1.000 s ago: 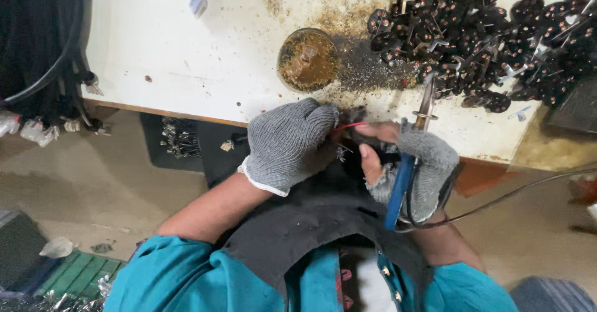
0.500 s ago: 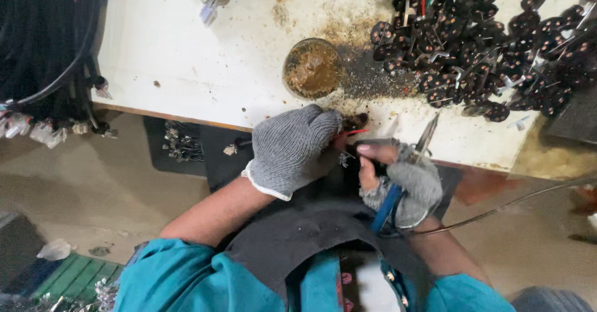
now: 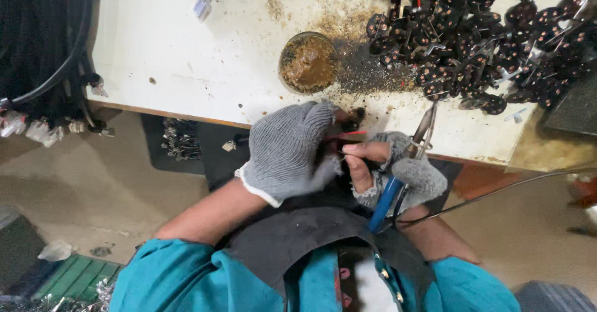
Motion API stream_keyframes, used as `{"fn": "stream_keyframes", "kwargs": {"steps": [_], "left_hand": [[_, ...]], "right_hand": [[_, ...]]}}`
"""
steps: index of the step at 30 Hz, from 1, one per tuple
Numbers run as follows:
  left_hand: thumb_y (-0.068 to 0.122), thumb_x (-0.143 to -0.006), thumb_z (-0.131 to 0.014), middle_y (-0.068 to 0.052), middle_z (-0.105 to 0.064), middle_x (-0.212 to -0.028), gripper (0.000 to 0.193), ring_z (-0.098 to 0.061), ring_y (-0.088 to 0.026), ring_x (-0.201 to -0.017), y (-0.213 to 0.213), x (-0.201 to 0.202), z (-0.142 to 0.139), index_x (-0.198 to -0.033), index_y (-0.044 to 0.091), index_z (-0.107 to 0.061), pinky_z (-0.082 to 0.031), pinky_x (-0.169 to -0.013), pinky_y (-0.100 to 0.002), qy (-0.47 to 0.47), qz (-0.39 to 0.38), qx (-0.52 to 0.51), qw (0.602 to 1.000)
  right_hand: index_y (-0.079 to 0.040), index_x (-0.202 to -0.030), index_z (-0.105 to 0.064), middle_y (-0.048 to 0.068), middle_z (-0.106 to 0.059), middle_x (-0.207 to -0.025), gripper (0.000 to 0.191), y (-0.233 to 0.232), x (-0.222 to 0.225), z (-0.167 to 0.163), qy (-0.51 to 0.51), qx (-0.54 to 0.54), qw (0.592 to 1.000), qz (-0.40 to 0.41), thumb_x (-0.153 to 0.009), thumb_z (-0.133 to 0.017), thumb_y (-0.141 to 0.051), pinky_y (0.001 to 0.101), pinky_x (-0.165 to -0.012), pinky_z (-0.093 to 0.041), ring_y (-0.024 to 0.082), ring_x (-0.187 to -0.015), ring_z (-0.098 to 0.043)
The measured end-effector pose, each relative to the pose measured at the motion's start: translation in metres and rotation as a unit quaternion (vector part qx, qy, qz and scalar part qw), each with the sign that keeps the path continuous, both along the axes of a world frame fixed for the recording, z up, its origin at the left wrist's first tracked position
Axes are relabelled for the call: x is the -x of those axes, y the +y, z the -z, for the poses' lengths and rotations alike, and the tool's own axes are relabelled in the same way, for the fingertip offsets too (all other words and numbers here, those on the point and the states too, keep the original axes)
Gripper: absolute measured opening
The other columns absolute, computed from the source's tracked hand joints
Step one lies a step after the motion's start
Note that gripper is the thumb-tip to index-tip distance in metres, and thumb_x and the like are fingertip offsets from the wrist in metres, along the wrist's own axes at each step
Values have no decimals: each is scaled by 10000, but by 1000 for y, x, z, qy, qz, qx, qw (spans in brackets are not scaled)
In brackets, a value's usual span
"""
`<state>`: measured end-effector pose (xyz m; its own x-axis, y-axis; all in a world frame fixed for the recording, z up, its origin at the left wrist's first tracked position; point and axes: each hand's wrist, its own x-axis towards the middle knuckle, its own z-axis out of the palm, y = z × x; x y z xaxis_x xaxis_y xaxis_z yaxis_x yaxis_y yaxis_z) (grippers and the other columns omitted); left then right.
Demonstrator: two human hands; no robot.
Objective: The person solders electrical wires to plug connectors at a workbench. They hold a connector in one gloved hand, feed solder wire to the joint, and use a soldering iron to tin and join the wire ends, repeating the process for multiple connectors and setting finished ones aside.
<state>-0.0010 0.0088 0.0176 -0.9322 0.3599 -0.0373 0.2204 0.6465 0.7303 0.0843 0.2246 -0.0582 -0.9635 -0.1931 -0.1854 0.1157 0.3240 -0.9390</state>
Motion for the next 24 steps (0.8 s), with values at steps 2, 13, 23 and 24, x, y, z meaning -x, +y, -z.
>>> {"fn": "stream_keyframes", "kwargs": {"steps": [2, 13, 23, 24], "left_hand": [[281, -902, -676, -142, -656, -1035, 423, -671, -376, -932, -6, -1, -9, -1261, 76, -587, -538, -804, -472, -22, 18, -59, 998], [201, -979, -643, -177, -698, -1056, 241, -689, -395, -995, -12, -7, 3, -1177, 62, -637, -553, -847, -447, -211, 46, -129, 968], [226, -939, -677, -177, -657, -961, 241, -661, -409, -941, -12, -6, 5, -1079, 38, -622, -528, -805, -456, -232, 60, -113, 964], [232, -947, -680, -170, -661, -936, 227, -670, -400, -913, -11, -6, 4, -1067, 45, -630, -530, -784, -449, -254, 50, -112, 960]], "right_hand": [[-75, -1064, -688, 40, -729, -1017, 116, 4, -6, 10, 46, -12, 999, -6, -977, -730, -139, 313, -896, -561, 160, -971, -699], [-72, -1053, -701, 34, -735, -1003, 101, 6, -8, -3, -52, -4, 997, 63, -975, -751, -114, 300, -856, -554, 134, -924, -689], [-37, -1018, -704, 34, -726, -1004, 108, 6, 16, -11, -28, 69, 997, 23, -963, -742, -122, 251, -855, -566, 119, -933, -703], [-22, -1054, -703, 45, -718, -1029, 126, 7, 19, -9, -53, 90, 995, -6, -969, -728, -112, 256, -882, -557, 130, -966, -692]]}}
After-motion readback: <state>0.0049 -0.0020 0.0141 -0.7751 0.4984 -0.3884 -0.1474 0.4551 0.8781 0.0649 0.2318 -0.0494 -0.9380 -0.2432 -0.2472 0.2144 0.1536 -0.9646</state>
